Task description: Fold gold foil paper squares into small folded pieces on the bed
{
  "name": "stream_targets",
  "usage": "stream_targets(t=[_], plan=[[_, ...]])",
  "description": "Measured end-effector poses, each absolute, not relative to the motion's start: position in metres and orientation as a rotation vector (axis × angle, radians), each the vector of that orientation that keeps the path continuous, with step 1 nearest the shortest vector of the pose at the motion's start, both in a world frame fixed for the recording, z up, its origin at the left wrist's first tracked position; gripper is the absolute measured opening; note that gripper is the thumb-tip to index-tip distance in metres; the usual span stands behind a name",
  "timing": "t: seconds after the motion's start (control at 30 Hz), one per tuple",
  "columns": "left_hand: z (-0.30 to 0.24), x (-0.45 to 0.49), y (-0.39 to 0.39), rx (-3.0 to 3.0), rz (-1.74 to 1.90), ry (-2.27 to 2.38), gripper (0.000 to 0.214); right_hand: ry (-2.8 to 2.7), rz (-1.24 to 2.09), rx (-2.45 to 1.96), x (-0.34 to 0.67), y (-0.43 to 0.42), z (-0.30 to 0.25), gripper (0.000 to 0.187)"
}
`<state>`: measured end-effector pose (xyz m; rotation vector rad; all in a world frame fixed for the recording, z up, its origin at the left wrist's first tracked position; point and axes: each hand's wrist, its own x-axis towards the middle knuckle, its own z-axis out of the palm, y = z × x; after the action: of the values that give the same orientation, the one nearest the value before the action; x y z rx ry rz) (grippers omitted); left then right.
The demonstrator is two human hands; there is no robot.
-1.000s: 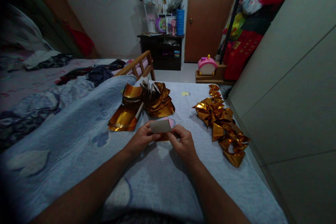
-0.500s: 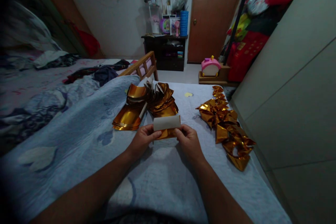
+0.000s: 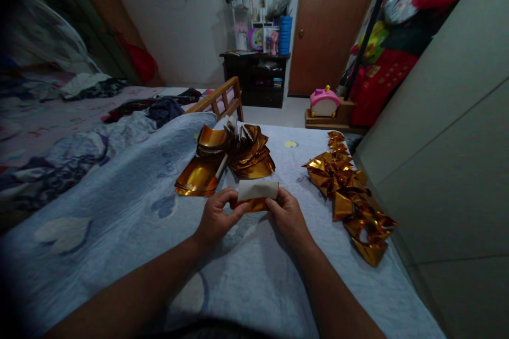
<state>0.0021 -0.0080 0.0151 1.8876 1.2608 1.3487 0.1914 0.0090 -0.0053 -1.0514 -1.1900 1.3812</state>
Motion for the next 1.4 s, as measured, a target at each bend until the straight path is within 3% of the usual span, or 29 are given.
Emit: stream_targets(t=[0.8,1.4], plan=[[0.0183,0.0028,-0.0156,2.005,1.450,1.236,0.017,-1.134,1.475,-1.015,0.1838,0.0072,-0.0080,0.037],[0.0199,0.0015,-0.0150,1.967,1.476,1.285,0.016,-1.179,1.451,-1.017,0.1828,0.0079,-0.0069,0.030]])
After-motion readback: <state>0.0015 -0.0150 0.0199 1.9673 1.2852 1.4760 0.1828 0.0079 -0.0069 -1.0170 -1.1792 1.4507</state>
